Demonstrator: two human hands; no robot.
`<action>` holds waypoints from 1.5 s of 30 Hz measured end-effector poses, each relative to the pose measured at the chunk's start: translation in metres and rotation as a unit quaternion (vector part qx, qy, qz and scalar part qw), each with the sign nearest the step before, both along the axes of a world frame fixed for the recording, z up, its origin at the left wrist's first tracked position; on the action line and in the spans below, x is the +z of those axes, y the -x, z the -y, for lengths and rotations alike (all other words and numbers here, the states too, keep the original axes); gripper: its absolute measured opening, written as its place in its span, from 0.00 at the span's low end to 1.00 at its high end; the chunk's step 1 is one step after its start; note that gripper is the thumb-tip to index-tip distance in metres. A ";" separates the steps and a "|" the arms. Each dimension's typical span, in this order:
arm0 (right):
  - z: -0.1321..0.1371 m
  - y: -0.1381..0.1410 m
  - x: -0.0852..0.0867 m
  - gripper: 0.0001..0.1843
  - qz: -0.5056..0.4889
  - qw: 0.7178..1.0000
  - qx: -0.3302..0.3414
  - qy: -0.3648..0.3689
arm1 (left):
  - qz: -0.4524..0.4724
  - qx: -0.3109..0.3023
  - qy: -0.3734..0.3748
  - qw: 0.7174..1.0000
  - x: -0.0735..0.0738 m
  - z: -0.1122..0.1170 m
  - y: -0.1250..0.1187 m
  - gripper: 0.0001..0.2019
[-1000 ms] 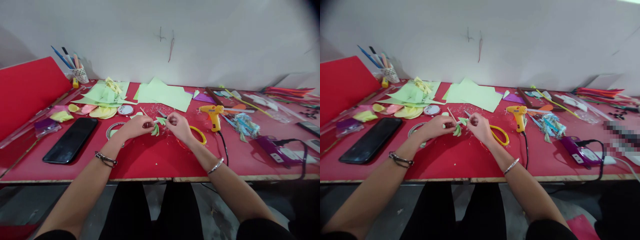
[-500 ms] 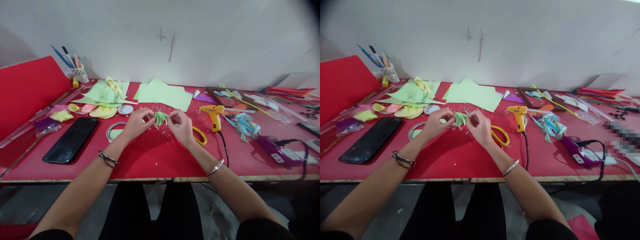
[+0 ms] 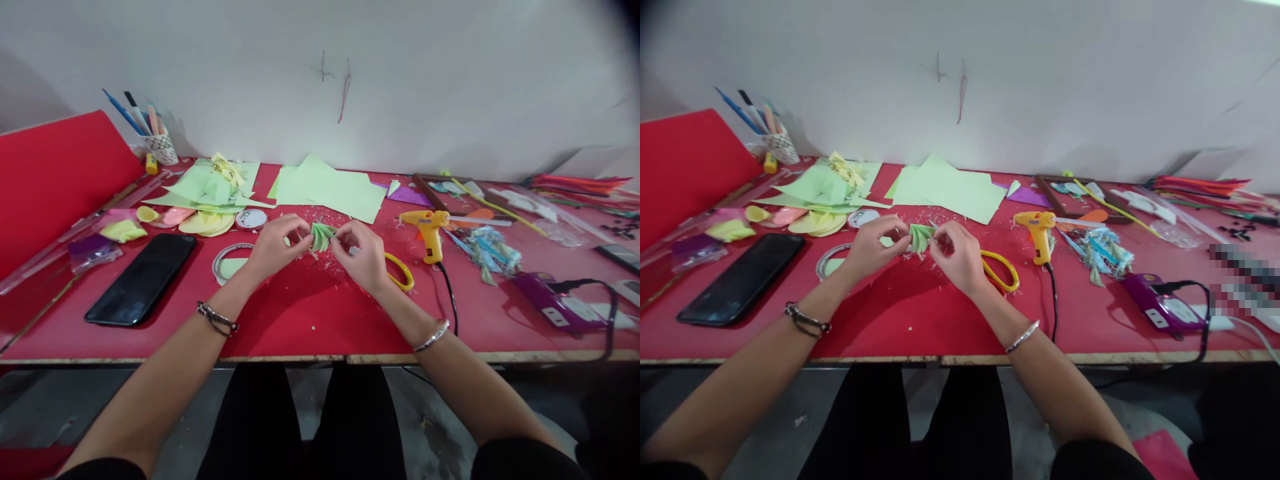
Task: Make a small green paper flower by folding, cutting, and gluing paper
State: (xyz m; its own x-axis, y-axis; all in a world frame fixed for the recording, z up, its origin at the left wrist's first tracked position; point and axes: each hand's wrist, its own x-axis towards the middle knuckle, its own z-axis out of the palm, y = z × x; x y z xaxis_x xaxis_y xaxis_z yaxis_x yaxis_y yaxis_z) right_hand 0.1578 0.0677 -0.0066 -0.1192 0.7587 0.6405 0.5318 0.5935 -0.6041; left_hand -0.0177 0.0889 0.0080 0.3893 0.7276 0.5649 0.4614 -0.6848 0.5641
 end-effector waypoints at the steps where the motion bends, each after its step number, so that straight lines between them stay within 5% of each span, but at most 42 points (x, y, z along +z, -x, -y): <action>1: 0.000 0.000 0.000 0.05 -0.001 1.000 0.000 0.001 | 0.000 -0.003 -0.001 1.000 0.000 0.000 0.000 0.05; 20: -0.004 -0.001 -0.008 0.05 -0.070 0.995 0.066 0.035 | 0.035 0.005 -0.037 0.999 0.000 0.002 -0.004 0.03; 27: -0.004 -0.001 -0.008 0.04 -0.055 0.993 0.084 0.066 | 0.081 -0.001 0.007 0.997 -0.010 0.001 -0.008 0.06; 45: -0.005 -0.001 -0.005 0.06 0.030 0.997 0.055 0.041 | -0.017 0.000 -0.139 0.990 -0.008 -0.001 -0.004 0.06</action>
